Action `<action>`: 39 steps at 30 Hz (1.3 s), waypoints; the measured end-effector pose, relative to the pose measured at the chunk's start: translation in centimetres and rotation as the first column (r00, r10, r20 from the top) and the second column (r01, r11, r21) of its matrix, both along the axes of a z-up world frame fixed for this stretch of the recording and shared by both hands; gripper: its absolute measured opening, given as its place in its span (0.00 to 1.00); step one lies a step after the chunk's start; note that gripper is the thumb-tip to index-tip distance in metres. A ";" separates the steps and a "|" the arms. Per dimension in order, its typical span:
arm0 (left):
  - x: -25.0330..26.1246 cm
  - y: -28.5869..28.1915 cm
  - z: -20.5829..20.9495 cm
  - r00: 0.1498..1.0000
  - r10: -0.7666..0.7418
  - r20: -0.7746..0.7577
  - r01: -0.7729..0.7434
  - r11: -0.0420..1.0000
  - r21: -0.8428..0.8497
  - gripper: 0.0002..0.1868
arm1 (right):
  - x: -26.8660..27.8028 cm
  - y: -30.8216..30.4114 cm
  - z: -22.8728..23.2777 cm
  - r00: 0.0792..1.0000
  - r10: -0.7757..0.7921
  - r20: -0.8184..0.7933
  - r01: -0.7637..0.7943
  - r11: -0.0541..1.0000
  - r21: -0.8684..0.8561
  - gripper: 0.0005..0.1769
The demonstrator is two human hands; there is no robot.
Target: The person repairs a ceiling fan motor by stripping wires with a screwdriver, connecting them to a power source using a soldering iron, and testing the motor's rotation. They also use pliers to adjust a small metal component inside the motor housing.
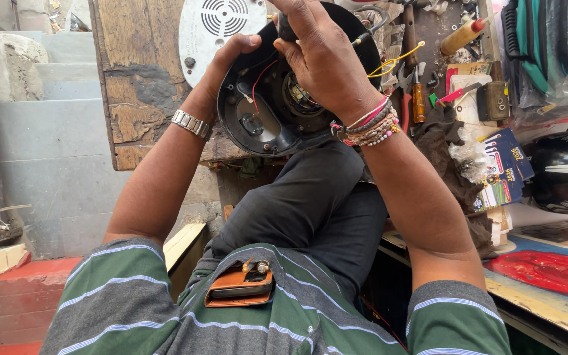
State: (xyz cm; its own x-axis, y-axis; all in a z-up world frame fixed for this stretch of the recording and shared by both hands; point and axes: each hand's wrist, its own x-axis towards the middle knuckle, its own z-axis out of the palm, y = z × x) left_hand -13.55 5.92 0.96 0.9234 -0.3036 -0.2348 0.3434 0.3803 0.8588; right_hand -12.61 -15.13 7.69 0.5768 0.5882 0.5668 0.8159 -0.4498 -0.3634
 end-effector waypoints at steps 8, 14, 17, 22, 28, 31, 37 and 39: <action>0.4 -0.1 -0.2 1.000 -0.022 0.012 0.022 1.000 0.015 0.41 | 0.3 -0.3 -0.6 0.999 0.000 -0.044 0.000 1.000 -0.003 0.37; 0.4 0.1 -0.5 0.999 -0.033 0.010 0.033 0.999 0.007 0.39 | 0.7 0.0 0.0 0.999 0.032 0.030 -0.032 0.999 -0.019 0.38; 0.5 0.3 -1.2 0.999 -0.038 -0.006 0.038 0.999 -0.010 0.37 | 0.4 1.2 0.2 0.991 -0.066 0.117 0.073 0.996 -0.056 0.36; 1.1 0.1 -1.1 0.997 -0.069 -0.019 0.067 0.993 -0.102 0.35 | -0.1 1.5 0.6 0.974 -0.083 0.210 0.097 0.994 -0.058 0.35; 0.2 0.3 -0.6 0.999 -0.020 0.033 0.022 0.999 -0.046 0.32 | 1.2 0.3 1.6 0.989 0.140 -0.045 -0.140 0.990 0.009 0.25; 0.3 0.3 -1.5 0.998 -0.055 -0.009 0.053 0.987 -0.150 0.32 | -0.2 2.0 1.9 0.989 -0.017 0.148 0.032 0.994 -0.100 0.33; 1.5 0.2 -2.5 0.997 -0.066 -0.033 0.061 0.987 -0.145 0.30 | 0.7 2.5 1.5 0.997 0.046 0.061 -0.039 0.993 -0.111 0.35; 1.4 0.3 -2.7 0.997 -0.068 -0.036 0.062 0.988 -0.139 0.30 | 1.2 2.3 1.2 0.989 0.132 -0.061 -0.133 0.991 -0.022 0.34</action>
State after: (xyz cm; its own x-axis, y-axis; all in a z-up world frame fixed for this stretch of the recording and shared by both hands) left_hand -12.15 6.25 -1.75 0.8913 -0.3948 -0.2231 0.4046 0.4701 0.7844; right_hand -11.36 -12.85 8.91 0.5247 0.6757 0.5177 0.8463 -0.3488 -0.4026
